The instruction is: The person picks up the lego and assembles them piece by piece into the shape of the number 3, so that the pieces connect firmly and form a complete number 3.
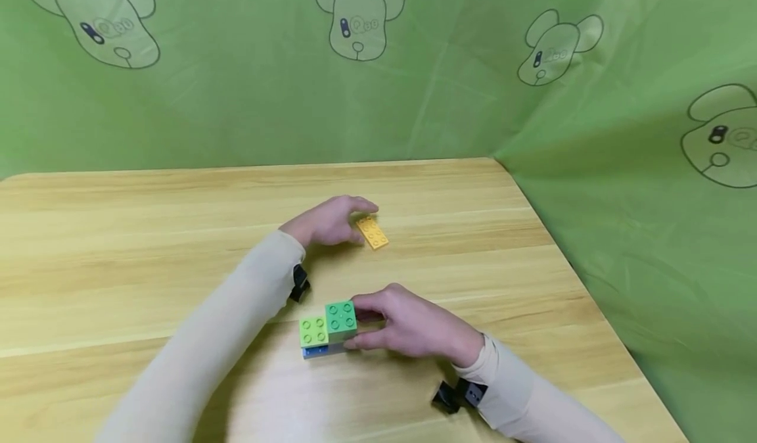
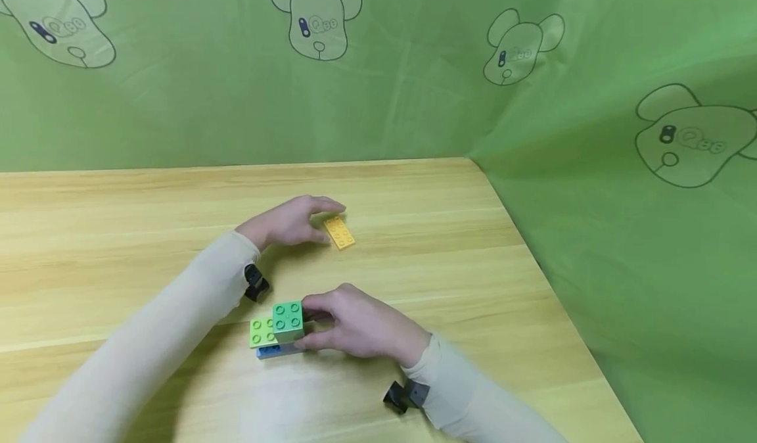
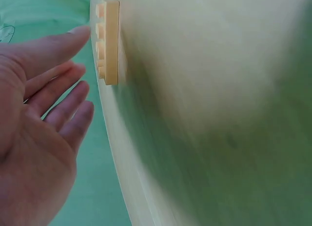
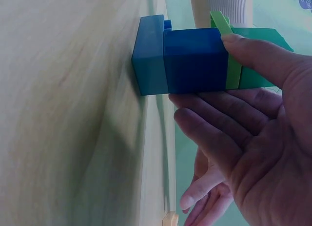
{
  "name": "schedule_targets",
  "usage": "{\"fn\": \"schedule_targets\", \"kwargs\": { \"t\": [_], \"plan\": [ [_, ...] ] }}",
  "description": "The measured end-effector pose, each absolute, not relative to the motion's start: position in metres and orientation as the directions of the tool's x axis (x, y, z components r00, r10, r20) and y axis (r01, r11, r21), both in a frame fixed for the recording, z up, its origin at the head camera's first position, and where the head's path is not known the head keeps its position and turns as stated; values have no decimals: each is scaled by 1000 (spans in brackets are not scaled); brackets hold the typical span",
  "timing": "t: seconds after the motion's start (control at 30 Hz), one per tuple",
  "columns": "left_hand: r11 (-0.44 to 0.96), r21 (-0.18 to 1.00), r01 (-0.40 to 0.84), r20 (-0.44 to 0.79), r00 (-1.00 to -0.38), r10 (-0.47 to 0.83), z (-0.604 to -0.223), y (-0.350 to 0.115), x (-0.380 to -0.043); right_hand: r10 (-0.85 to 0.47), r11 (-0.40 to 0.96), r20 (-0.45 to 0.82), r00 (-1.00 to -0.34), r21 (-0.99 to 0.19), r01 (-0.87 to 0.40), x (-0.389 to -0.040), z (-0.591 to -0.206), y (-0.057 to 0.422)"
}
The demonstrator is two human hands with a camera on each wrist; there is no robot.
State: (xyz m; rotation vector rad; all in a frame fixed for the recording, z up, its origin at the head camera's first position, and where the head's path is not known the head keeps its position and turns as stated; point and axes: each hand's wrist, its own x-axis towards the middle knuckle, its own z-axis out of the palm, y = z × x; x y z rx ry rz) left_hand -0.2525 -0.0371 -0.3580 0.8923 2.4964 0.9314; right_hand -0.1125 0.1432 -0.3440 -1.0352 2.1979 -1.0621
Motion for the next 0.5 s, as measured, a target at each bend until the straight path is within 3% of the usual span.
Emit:
{"fn": "schedule_targets", "kwargs": {
  "t": [0.5],
  "plan": [
    [632,593,498,-126,-718,685,-362,-22,-265,-795,412,-105,-598,-816,-406,-113,-345,145]
  ]
}}
